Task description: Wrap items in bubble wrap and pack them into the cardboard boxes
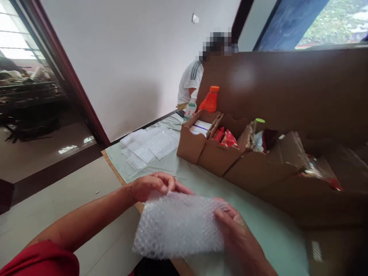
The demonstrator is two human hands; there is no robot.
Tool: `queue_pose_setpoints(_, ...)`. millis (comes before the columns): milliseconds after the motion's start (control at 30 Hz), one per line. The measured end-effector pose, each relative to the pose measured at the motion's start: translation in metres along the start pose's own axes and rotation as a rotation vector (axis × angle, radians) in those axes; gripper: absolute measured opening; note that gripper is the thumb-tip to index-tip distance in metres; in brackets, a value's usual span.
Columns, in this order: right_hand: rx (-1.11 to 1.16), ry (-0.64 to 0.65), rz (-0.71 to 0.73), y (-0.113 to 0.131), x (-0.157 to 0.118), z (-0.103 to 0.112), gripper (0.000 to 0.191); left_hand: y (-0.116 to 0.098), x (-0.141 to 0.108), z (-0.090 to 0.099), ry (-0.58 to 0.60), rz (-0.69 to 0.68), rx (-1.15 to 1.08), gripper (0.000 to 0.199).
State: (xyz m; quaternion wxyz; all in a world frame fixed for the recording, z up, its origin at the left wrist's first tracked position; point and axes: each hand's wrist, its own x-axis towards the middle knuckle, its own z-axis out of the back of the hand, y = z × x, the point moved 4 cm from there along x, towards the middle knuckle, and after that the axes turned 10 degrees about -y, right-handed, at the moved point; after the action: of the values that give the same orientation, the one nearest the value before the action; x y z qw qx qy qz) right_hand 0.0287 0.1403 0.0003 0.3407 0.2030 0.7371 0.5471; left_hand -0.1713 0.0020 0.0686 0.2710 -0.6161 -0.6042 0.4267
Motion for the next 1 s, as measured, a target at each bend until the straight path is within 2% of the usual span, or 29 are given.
queue_pose_setpoints(33, -0.021, -0.08, -0.011, 0.003, -0.005, 0.009, 0.052, 0.004, 0.003, 0.009, -0.077, 0.012, 0.039, 0.031)
queue_pose_setpoints(100, -0.037, -0.217, -0.015, 0.007, -0.014, 0.026, 0.047, 0.015, 0.009, 0.026, -0.229, 0.069, 0.136, 0.032)
queue_pose_setpoints(200, -0.022, -0.373, -0.008, 0.004, -0.023, 0.048, 0.049, 0.035, 0.021, 0.033, -0.289, 0.163, 0.311, 0.061)
queue_pose_setpoints(300, -0.089, -0.459, 0.012, -0.005, -0.033, 0.064, 0.048, 0.05, 0.034, 0.021, -0.28, 0.13, 0.439, 0.073)
queue_pose_setpoints(433, -0.273, -0.548, 0.059, -0.006, -0.055, 0.086, 0.047, 0.065, 0.054, -0.002, -0.257, 0.074, 0.558, 0.065)
queue_pose_setpoints(533, -0.409, -0.591, 0.042, -0.003, -0.074, 0.1, 0.05, 0.074, 0.073, -0.015, -0.222, 0.008, 0.695, 0.057)
queue_pose_setpoints(733, -0.652, -0.664, 0.046, -0.014, -0.105, 0.132, 0.057, 0.087, 0.094, -0.028, -0.198, -0.165, 1.079, 0.051)
queue_pose_setpoints(833, -0.889, -0.812, 0.217, -0.016, -0.121, 0.147, 0.056, 0.092, 0.09, -0.025, -0.226, -0.18, 1.247, 0.05)
queue_pose_setpoints(900, -1.082, -0.874, 0.431, -0.014, -0.127, 0.144, 0.05, 0.094, 0.084, -0.023, -0.239, -0.178, 1.333, 0.051)
queue_pose_setpoints(933, -1.168, -0.854, 0.567, -0.013, -0.127, 0.137, 0.046, 0.095, 0.081, -0.023, -0.246, -0.188, 1.363, 0.053)
queue_pose_setpoints(1000, -1.293, -0.701, 0.842, -0.019, -0.121, 0.118, 0.038, 0.092, 0.076, -0.023, -0.257, -0.241, 1.412, 0.055)
